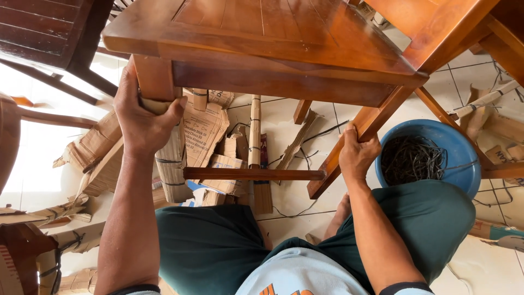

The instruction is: The person wraps cardboard around the legs of a wooden chair and secures it with metal wire ties. They repeatedly twist the wires by hand to fasten the cardboard, then lift the chair to inspect the wrapped legs.

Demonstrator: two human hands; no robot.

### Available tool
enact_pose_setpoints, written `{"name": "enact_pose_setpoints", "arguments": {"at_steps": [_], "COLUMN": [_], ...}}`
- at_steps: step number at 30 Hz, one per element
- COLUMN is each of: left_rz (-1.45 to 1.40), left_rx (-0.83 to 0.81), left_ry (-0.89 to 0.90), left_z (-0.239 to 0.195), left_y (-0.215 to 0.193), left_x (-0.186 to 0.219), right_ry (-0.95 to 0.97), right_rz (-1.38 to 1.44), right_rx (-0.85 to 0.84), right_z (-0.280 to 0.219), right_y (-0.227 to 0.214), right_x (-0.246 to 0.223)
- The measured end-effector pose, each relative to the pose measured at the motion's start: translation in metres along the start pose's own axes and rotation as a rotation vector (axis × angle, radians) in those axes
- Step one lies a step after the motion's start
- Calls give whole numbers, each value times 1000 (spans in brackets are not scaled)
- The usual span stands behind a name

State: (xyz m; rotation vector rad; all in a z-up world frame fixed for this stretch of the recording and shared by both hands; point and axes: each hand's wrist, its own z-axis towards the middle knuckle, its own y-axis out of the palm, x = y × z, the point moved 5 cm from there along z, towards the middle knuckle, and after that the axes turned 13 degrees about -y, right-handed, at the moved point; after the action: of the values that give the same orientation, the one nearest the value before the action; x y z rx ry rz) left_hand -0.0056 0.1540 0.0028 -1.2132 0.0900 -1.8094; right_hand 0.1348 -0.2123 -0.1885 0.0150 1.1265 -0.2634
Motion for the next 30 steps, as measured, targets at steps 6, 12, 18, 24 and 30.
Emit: {"name": "enact_pose_setpoints", "arguments": {"at_steps": [6, 12, 18, 24, 30], "left_rz": [-138, -78, -35, -21, -54], "left_rx": [68, 89, 87, 79, 72], "left_ry": [145, 160, 192, 246, 193], "left_z": [-9, -17, -14, 4, 4], "left_y": [-4, -9, -3, 0, -2], "left_x": [-37, -43, -22, -35, -52], "right_ry": [-36, -57, -100, -97, -103], "right_rz": [-9, -19, -61, -87, -52], "right_rx": [-4, 2, 56, 54, 52], "right_z": [-22, -33, -33, -36, -63], "right_y": [-1, -6, -10, -12, -8], "right_x": [26, 42, 27, 23, 103]}}
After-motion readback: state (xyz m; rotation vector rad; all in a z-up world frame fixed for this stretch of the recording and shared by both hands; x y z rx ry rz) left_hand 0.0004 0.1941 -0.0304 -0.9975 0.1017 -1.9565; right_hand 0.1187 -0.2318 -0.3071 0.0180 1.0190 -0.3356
